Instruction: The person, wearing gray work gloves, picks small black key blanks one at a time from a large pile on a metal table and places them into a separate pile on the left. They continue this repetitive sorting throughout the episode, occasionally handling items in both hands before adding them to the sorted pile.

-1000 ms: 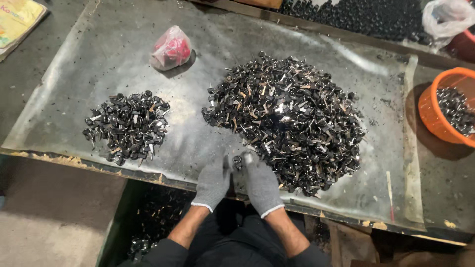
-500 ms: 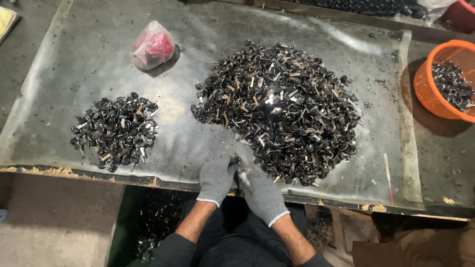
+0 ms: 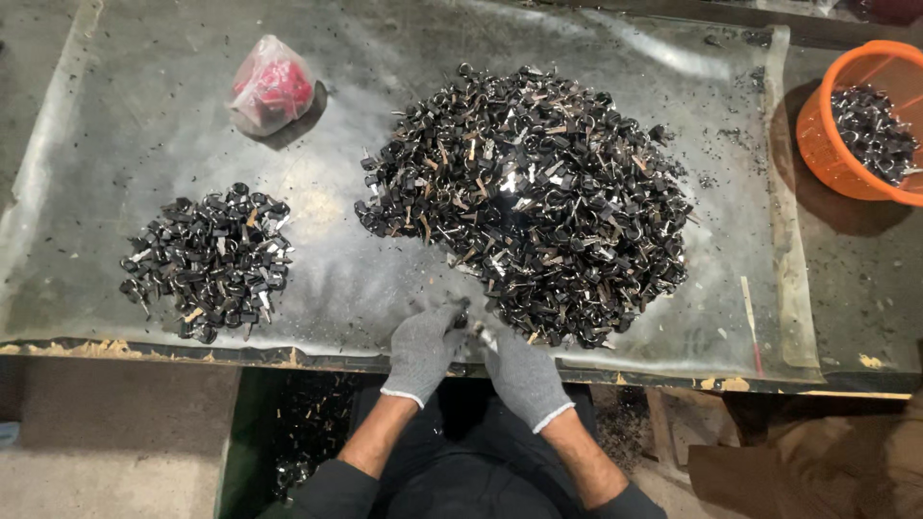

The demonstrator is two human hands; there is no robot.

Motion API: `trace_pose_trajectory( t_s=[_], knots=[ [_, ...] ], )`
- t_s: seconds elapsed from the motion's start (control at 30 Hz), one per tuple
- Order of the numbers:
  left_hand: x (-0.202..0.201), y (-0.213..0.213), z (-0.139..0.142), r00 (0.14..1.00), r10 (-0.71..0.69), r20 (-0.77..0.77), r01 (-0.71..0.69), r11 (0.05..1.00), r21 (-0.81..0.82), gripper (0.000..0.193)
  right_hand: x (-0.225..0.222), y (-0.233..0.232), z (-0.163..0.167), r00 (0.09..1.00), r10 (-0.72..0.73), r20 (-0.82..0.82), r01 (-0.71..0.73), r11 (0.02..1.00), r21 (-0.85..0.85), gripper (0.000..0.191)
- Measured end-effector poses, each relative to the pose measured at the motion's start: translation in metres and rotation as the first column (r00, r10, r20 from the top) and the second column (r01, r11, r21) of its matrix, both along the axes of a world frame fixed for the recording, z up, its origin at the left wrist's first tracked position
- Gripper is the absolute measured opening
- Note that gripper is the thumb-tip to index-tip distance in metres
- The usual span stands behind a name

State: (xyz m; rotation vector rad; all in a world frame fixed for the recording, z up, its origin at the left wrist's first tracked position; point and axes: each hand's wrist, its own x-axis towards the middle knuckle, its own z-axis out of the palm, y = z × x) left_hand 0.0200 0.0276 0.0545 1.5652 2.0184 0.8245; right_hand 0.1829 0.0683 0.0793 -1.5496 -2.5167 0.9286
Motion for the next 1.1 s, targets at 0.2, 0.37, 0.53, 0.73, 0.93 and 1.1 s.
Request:
trace_pose_trajectory(
  t_s=[0.2,0.37,0.53,0.73,0.93,1.1],
  knots=[
    [-0.006,0.0,-0.004,0.998,-0.032,-0.049,0.024,0.985,-0.17,0.026,-0.008,0.009,0.001,0.996,0.057,-0.073,-0.059,0.998,-0.018,0.041],
    [-0.007,-0.001,-0.008,0.97,-0.14,-0.2,0.137,0.99,-0.028,0.021,-0.018,0.018,0.0,0.995,0.101,0.02,-0.098,0.987,-0.124,0.04],
    [-0.004,-0.002,-0.007,0.99,-0.076,-0.118,0.075,0.997,-0.016,0.02,-0.016,0.002,-0.002,0.994,0.098,0.055,-0.1,0.995,0.021,0.033],
    [-0.007,0.0,0.004,0.987,-0.118,-0.11,0.11,0.991,-0.074,0.019,-0.013,0.005,0.0,0.997,0.072,-0.013,-0.072,0.997,-0.013,0.037],
    [-0.01,0.004,0.002,0.954,-0.218,-0.208,0.222,0.975,0.0,0.015,-0.024,0.002,-0.001,0.98,0.118,0.162,-0.135,0.986,0.101,0.022],
    [-0.008,0.007,-0.005,0.894,-0.291,-0.341,0.32,0.947,0.03,0.023,-0.042,-0.005,-0.003,0.94,0.052,0.338,-0.144,0.956,0.255,0.019]
  ],
)
